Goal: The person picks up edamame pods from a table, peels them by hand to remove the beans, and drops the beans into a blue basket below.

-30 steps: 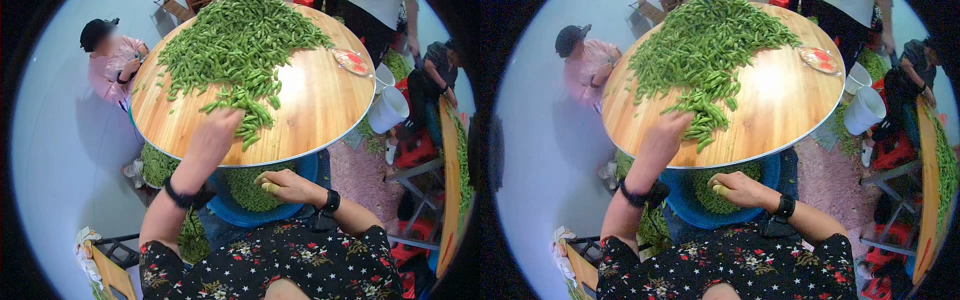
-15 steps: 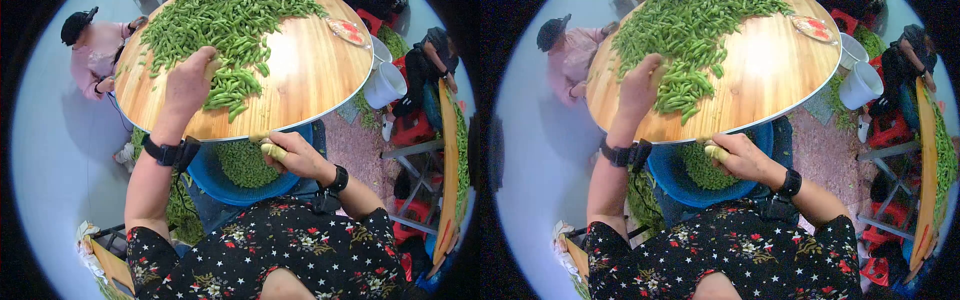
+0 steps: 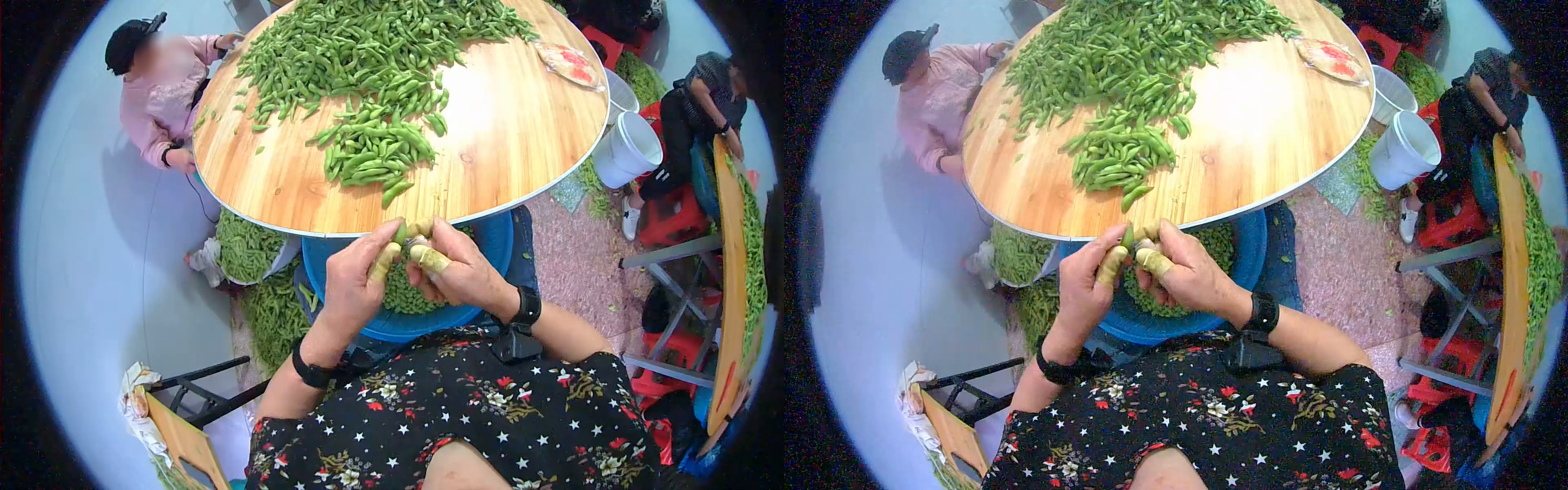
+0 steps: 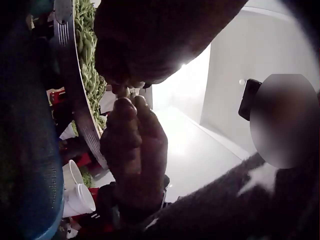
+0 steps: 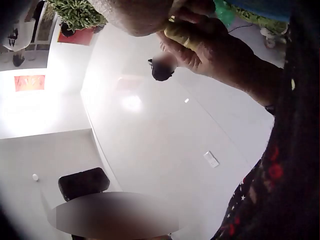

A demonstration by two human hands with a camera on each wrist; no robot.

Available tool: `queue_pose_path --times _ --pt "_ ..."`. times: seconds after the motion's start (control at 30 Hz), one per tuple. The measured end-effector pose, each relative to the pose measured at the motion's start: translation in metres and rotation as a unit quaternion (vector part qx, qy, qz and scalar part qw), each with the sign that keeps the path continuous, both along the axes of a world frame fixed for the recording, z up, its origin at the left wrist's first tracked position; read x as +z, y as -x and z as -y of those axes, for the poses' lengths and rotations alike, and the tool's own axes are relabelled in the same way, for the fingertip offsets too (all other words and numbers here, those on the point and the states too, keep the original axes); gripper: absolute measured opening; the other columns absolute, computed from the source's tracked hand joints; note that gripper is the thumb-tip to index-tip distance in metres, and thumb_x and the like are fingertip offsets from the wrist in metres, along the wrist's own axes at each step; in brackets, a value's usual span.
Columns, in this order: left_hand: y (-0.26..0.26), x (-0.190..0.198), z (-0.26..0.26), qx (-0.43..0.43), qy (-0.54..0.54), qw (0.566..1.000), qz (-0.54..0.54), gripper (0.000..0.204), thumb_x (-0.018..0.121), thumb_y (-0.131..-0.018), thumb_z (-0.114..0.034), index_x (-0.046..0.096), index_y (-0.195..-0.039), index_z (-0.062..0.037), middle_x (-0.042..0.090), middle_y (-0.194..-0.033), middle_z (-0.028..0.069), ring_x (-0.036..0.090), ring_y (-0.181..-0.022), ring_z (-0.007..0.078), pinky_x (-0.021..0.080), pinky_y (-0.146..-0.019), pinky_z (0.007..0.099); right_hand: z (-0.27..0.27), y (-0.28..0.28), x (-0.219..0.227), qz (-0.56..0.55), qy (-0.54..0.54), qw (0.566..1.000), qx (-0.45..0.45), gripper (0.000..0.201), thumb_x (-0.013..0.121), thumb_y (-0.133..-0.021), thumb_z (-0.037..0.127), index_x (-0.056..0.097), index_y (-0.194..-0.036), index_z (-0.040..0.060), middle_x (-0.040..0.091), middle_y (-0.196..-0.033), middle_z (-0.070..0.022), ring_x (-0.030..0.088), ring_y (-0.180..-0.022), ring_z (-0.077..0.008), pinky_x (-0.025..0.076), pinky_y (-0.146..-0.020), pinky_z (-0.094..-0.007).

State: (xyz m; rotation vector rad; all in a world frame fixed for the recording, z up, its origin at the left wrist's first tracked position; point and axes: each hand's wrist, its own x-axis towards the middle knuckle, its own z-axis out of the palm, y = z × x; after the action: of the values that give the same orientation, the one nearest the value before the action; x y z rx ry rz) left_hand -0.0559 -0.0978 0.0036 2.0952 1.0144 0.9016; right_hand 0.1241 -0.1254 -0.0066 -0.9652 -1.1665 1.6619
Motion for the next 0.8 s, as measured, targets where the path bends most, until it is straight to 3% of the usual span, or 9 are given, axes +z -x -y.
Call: queue_pose_path --times 0.37,0.43,0.5,0.57,0.6,0.67,0.7,0.77,0.8 --pt "0.001 0.005 0.009 -0.023 -0.118 0.992 -0.035 0.057 0.053 -0.076 0.01 0.052 -0.131 -0.0043 0.062 -0.087 0.0176 0.062 -0.071 0.0317 0.05 -0.063 0.0351 0.005 -0.003 0.004 0.001 -0.041 0.999 0.006 0.016 0.044 -0.098 0.019 0.046 -0.106 0.0049 0.055 -0.069 -0.0017 0.045 -0.044 -0.0074 0.037 -0.038 -0.0228" --pt "-0.001 0.011 0.018 -0.029 -0.142 0.988 -0.047 0.056 0.054 -0.077 0.009 0.052 -0.131 -0.0031 0.06 -0.085 0.0179 0.058 -0.064 0.031 0.048 -0.059 0.0357 0.007 -0.005 0.007 0.003 -0.043 0.999 0.013 0.016 0.043 -0.098 0.019 0.046 -0.106 0.0057 0.054 -0.068 -0.0014 0.044 -0.042 -0.0074 0.036 -0.037 -0.0227" --pt "0.001 0.0 0.016 -0.053 -0.158 0.986 0.011 0.049 0.055 -0.084 0.002 0.05 -0.133 -0.0013 0.061 -0.084 0.0131 0.057 -0.06 0.0238 0.046 -0.055 0.0326 0.009 -0.006 0.008 -0.094 0.047 0.992 0.063 0.015 0.042 -0.098 0.018 0.047 -0.108 0.0074 0.053 -0.067 -0.0018 0.043 -0.04 -0.0083 0.034 -0.034 -0.0226" --pt "0.009 -0.007 0.02 -0.064 0.15 0.98 0.115 0.041 0.054 -0.092 -0.008 0.05 -0.133 -0.0024 0.061 -0.082 0.0041 0.049 -0.055 0.011 0.04 -0.049 0.0255 0.008 -0.004 0.006 -0.147 0.096 0.982 0.072 0.016 0.041 -0.098 0.017 0.047 -0.109 0.0081 0.053 -0.066 -0.0019 0.043 -0.039 -0.0085 0.034 -0.033 -0.0224" --pt "0.008 -0.01 0.02 -0.064 0.149 0.98 0.114 0.041 0.054 -0.092 -0.008 0.05 -0.133 -0.0024 0.061 -0.082 0.0041 0.049 -0.055 0.011 0.04 -0.049 0.0255 0.007 -0.004 0.004 -0.198 0.143 0.966 0.081 0.017 0.04 -0.098 0.017 0.048 -0.111 0.0088 0.053 -0.065 -0.002 0.043 -0.038 -0.0086 0.034 -0.032 -0.0223" --pt "0.005 -0.02 0.021 -0.055 0.45 0.828 0.329 0.038 0.053 -0.096 -0.016 0.052 -0.132 -0.0052 0.058 -0.082 -0.0026 0.041 -0.055 0.0014 0.033 -0.047 0.018 0.003 -0.004 -0.002 -0.212 0.182 0.956 0.089 0.018 0.039 -0.097 0.015 0.048 -0.112 0.0091 0.054 -0.065 -0.0021 0.042 -0.037 -0.0085 0.033 -0.031 -0.0219" --pt "0.007 -0.028 0.021 -0.055 0.452 0.828 0.327 0.038 0.053 -0.096 -0.016 0.052 -0.132 -0.0052 0.058 -0.082 -0.0026 0.041 -0.055 0.0014 0.033 -0.047 0.018 0.001 -0.004 -0.007 -0.226 0.221 0.944 0.096 0.019 0.038 -0.097 0.014 0.048 -0.113 0.0094 0.054 -0.065 -0.0022 0.042 -0.037 -0.0084 0.033 -0.031 -0.0215" --pt "0.012 -0.048 0.02 -0.121 0.581 0.659 0.463 0.036 0.054 -0.096 -0.016 0.053 -0.131 -0.0064 0.059 -0.081 -0.0032 0.036 -0.054 -0.0012 0.03 -0.048 0.0143 0.0 -0.007 -0.018 -0.246 0.215 0.937 0.119 0.022 0.037 -0.096 0.013 0.048 -0.115 0.0097 0.054 -0.065 -0.002 0.043 -0.037 -0.0078 0.034 -0.031 -0.0209" --pt "0.013 -0.051 0.018 -0.156 0.601 0.626 0.471 0.036 0.054 -0.096 -0.018 0.054 -0.13 -0.0061 0.057 -0.08 -0.003 0.041 -0.056 -0.0001 0.034 -0.05 0.0141 0.0 -0.009 -0.02 -0.245 0.231 0.931 0.14 0.024 0.037 -0.097 0.014 0.047 -0.118 0.0093 0.055 -0.066 -0.0029 0.044 -0.038 -0.0081 0.034 -0.032 -0.0205"
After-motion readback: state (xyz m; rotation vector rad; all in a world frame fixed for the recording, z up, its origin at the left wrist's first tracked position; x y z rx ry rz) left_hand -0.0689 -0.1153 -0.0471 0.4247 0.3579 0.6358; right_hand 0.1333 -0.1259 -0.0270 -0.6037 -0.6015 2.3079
